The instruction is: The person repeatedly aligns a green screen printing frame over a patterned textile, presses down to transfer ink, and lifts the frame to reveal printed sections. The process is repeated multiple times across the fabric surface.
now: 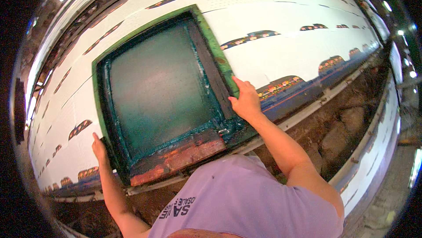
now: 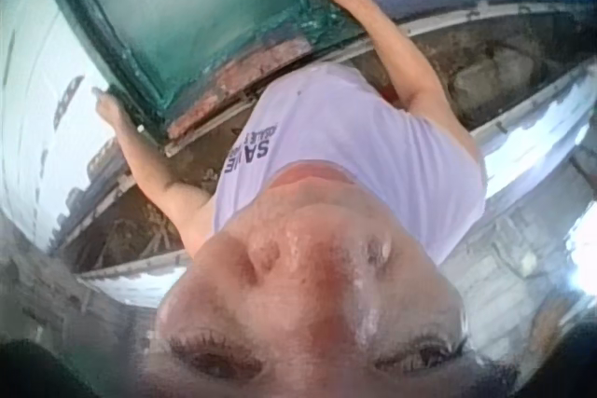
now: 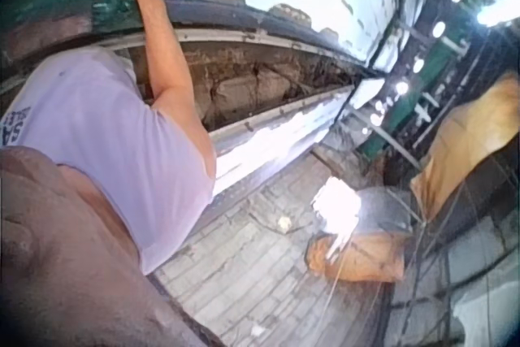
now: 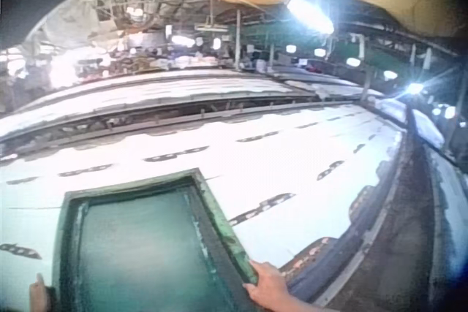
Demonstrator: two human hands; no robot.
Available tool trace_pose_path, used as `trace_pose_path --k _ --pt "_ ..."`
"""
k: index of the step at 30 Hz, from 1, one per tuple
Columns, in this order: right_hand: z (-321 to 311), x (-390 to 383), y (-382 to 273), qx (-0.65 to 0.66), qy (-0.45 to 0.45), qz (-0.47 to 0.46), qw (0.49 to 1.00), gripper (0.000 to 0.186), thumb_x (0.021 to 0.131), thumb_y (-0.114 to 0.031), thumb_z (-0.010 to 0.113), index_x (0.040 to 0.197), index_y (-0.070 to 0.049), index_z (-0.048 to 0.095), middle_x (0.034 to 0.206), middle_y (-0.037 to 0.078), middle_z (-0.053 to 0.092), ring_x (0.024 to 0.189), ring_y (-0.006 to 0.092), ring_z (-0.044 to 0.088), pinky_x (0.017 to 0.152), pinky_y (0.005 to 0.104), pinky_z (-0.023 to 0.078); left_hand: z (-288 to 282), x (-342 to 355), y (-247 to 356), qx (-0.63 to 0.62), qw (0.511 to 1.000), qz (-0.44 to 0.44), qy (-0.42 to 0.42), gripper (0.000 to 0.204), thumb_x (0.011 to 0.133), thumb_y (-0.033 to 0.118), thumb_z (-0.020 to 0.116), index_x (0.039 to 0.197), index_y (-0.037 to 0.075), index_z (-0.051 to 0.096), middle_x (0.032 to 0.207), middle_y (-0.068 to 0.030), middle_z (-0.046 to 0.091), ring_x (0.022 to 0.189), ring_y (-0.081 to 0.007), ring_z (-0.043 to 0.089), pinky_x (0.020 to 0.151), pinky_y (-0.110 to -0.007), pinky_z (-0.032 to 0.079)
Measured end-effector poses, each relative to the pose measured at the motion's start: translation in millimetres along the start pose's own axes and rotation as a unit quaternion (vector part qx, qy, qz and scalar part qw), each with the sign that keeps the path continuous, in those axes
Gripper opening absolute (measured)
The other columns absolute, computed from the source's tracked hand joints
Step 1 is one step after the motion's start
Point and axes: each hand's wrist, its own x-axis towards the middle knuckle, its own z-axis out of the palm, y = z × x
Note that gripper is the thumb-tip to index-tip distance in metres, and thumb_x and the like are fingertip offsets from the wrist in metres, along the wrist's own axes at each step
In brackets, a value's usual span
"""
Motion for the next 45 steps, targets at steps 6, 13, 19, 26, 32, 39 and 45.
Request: trace_pose_path --k 6,13,19,26,32,39,45 --pt "1.4 3.1 -4.4 0.038 0.017 0.057 0.998 0.066 0.080 -0.009 0.086 0.143 -0.017 0.072 0.115 0.018 0.069 0.116 0.0416 0.067 0.100 0.0512 0.056 -1.9 3.2 -4.6 -0.057 0.997 -0.037 -0.034 0.091 0.113 0.073 0.043 0.088 -0.008 0.077 0.076 -0.0123 0.069 0.070 -0.0259 0.063 0.070 -0.045 0.050" --pt "-36.9 12.8 -32.5 0.023 0.035 -0.027 0.999 0.061 0.079 -0.012 0.088 0.138 -0.018 0.076 0.110 0.014 0.070 0.106 0.0354 0.071 0.092 0.0469 0.058 -18.5 8.7 12.0 -0.107 0.989 -0.081 -0.061 0.087 0.107 0.080 0.051 0.073 0.002 0.071 0.069 -0.0051 0.063 0.060 -0.0193 0.055 0.061 -0.038 0.044" --pt "-86.8 45.6 8.8 0.033 0.026 -0.035 0.999 0.054 0.080 -0.016 0.085 0.133 -0.021 0.079 0.104 0.015 0.070 0.105 0.0379 0.071 0.092 0.0493 0.059 0.3 -38.1 80.2 -0.276 0.941 -0.151 -0.125 0.080 0.102 0.083 0.057 0.066 0.012 0.067 0.061 0.0011 0.059 0.053 -0.0142 0.050 0.055 -0.034 0.038" --pt "-161.1 93.7 114.2 0.032 0.023 -0.021 0.999 0.051 0.081 -0.014 0.084 0.131 -0.020 0.081 0.114 0.016 0.074 0.104 0.0356 0.074 0.094 0.0455 0.060 50.2 -110.9 171.7 -0.349 0.902 -0.159 -0.198 0.092 0.099 0.090 0.050 0.082 0.004 0.078 0.076 -0.0072 0.077 0.060 -0.0216 0.067 0.061 -0.034 0.054" --pt "-220.7 135.4 239.1 0.041 0.043 0.006 0.998 0.055 0.078 -0.008 0.084 0.132 -0.020 0.080 0.115 0.014 0.077 0.105 0.0312 0.076 0.092 0.0416 0.060 118.1 -189.4 275.2 -0.366 0.892 -0.144 -0.224 0.085 0.102 0.082 0.055 0.093 0.001 0.082 0.088 -0.0097 0.083 0.075 -0.0211 0.077 0.073 -0.034 0.060" --pt "-290.0 168.6 370.6 0.117 0.067 0.134 0.982 0.065 0.077 0.000 0.077 0.140 -0.017 0.077 0.103 0.011 0.083 0.092 0.0268 0.080 0.086 0.0407 0.061 223.7 -283.2 354.6 -0.388 0.890 -0.137 -0.194 0.079 0.105 0.075 0.059 0.090 0.000 0.079 0.085 -0.0110 0.080 0.072 -0.0213 0.074 0.071 -0.036 0.060" --pt "-322.0 187.0 459.5 0.133 0.095 0.166 0.973 0.071 0.075 0.007 0.076 0.142 -0.017 0.076 0.102 0.007 0.082 0.091 0.0208 0.079 0.084 0.0370 0.060 292.8 -352.8 403.1 -0.418 0.887 -0.141 -0.137 0.073 0.110 0.067 0.056 0.089 0.000 0.077 0.084 -0.0107 0.078 0.071 -0.0202 0.072 0.070 -0.036 0.059"
